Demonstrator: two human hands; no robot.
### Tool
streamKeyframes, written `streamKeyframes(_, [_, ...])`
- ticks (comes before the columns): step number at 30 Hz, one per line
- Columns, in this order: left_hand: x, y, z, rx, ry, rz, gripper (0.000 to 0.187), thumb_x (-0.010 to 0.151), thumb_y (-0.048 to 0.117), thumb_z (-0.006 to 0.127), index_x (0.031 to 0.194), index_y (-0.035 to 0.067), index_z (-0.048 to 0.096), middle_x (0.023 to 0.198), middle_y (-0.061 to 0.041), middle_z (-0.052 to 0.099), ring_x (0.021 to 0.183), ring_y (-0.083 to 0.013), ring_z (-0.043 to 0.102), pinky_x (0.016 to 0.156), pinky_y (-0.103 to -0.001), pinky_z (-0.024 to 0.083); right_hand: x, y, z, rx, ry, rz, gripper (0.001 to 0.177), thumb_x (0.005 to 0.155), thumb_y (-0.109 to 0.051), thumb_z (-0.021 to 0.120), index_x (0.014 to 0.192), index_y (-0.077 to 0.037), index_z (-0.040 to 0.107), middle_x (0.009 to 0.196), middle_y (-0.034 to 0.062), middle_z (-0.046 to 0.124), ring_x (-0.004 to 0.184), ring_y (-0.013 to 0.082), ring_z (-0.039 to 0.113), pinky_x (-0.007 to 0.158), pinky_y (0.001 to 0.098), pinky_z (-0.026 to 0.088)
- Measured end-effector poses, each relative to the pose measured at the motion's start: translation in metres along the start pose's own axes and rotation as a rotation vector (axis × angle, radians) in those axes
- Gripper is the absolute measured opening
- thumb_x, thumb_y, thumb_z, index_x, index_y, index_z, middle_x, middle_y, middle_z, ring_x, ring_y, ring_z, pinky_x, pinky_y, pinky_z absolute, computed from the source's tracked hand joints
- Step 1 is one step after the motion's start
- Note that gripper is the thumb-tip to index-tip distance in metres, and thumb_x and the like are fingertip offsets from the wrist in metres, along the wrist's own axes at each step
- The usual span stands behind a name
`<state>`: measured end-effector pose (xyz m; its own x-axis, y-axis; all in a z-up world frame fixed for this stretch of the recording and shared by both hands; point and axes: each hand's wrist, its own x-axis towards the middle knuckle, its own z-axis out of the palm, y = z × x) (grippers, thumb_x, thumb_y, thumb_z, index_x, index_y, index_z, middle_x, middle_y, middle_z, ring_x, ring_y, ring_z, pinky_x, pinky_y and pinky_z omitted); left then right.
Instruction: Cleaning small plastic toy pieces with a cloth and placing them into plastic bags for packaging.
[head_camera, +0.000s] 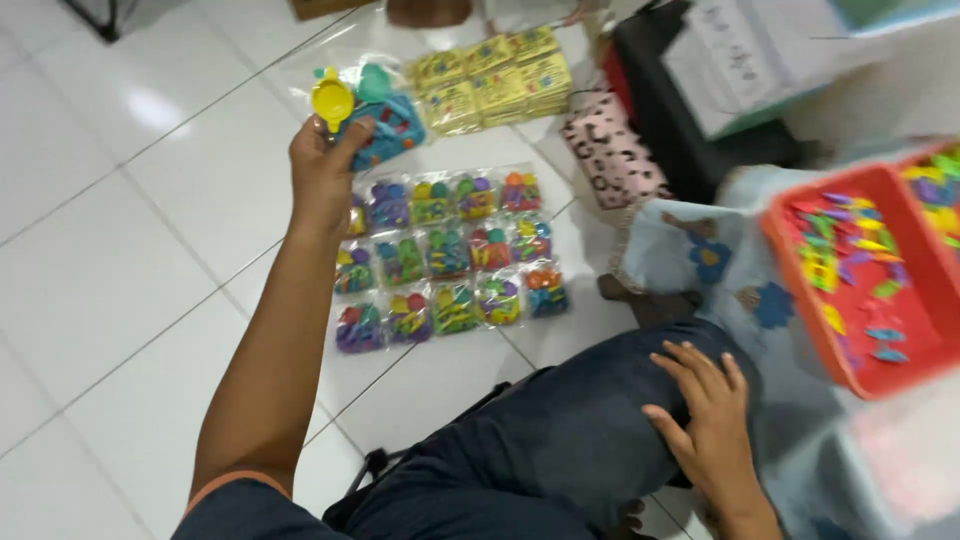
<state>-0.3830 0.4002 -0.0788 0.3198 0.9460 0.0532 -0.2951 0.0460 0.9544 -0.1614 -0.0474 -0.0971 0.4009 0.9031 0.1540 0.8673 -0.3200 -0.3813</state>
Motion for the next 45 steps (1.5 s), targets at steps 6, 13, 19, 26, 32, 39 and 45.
streamKeyframes(6, [0.006, -0.073, -0.112, 0.138, 0.188, -0.091, 0.028, 0.092, 0.011, 0.072, 0.117, 0.000, 0.064, 0.101, -0.007, 0.070, 0.086, -0.0119, 0.068, 0.080, -0.022, 0.057, 0.018, -0.021, 0.026, -0.208, 0.152, 0.128, 0.029, 0.084, -0.031, 0.074, 0.108, -0.015, 0.076, 0.125, -0.0042, 0.074, 0.132, 0.0171, 0.061, 0.127, 0.0405, 0.028])
streamKeyframes(13, [-0.004, -0.216, -0.177, 0.451, 0.239, -0.456, 0.042, 0.089, 0.019, 0.076, 0.126, 0.004, 0.065, 0.097, -0.005, 0.072, 0.070, -0.0093, 0.066, 0.052, -0.020, 0.047, 0.014, -0.015, 0.036, -0.219, 0.134, 0.227, 0.021, 0.089, -0.020, 0.074, 0.107, -0.010, 0.078, 0.121, 0.0002, 0.076, 0.135, 0.0207, 0.063, 0.132, 0.0413, 0.028])
streamKeyframes(19, [-0.018, -0.321, -0.186, 0.408, 0.247, -0.681, 0.033, 0.088, 0.009, 0.075, 0.117, -0.002, 0.065, 0.099, -0.012, 0.071, 0.080, -0.0207, 0.067, 0.075, -0.032, 0.056, 0.020, -0.001, 0.043, -0.290, 0.060, 0.228, 0.023, 0.084, -0.021, 0.075, 0.105, -0.014, 0.079, 0.119, -0.0022, 0.077, 0.129, 0.0160, 0.066, 0.134, 0.0370, 0.028])
streamKeyframes(26, [-0.013, -0.405, -0.172, 0.741, 0.293, -0.437, 0.047, 0.081, 0.020, 0.080, 0.119, 0.000, 0.062, 0.101, -0.014, 0.072, 0.086, -0.0269, 0.069, 0.079, -0.038, 0.055, 0.035, -0.004, 0.047, -0.270, 0.026, 0.247, 0.020, 0.080, -0.020, 0.075, 0.099, -0.016, 0.079, 0.113, -0.0042, 0.078, 0.127, 0.0139, 0.065, 0.134, 0.0367, 0.026])
streamKeyframes(32, [-0.017, -0.373, -0.154, 1.606, 0.255, -0.353, 0.066, 0.082, 0.052, 0.079, 0.118, 0.000, 0.062, 0.105, -0.019, 0.064, 0.093, -0.0331, 0.063, 0.078, -0.047, 0.052, 0.069, -0.030, 0.040, -0.162, 0.098, 0.165, 0.023, 0.078, -0.020, 0.074, 0.100, -0.015, 0.077, 0.118, -0.0022, 0.075, 0.125, 0.0177, 0.064, 0.124, 0.0427, 0.031])
streamKeyframes(39, [-0.032, -0.332, -0.095, 1.219, 0.163, 0.320, 0.058, 0.088, 0.012, 0.082, 0.134, -0.012, 0.056, 0.130, -0.029, 0.052, 0.119, -0.0451, 0.050, 0.101, -0.056, 0.043, 0.051, -0.014, 0.006, 0.280, 0.264, 0.061, 0.019, 0.081, -0.017, 0.080, 0.099, -0.010, 0.076, 0.115, 0.0029, 0.075, 0.119, 0.0242, 0.066, 0.114, 0.0476, 0.038])
streamKeyframes(45, [-0.065, -0.217, 0.078, 0.989, 0.033, 0.741, 0.061, 0.080, -0.010, 0.088, 0.133, -0.014, 0.060, 0.133, -0.036, 0.052, 0.120, -0.0537, 0.054, 0.103, -0.061, 0.047, -0.045, -0.008, -0.086, 0.341, 0.362, 0.269, 0.013, 0.084, -0.013, 0.077, 0.095, -0.008, 0.075, 0.093, 0.0026, 0.077, 0.082, 0.0222, 0.069, 0.080, 0.0332, 0.052])
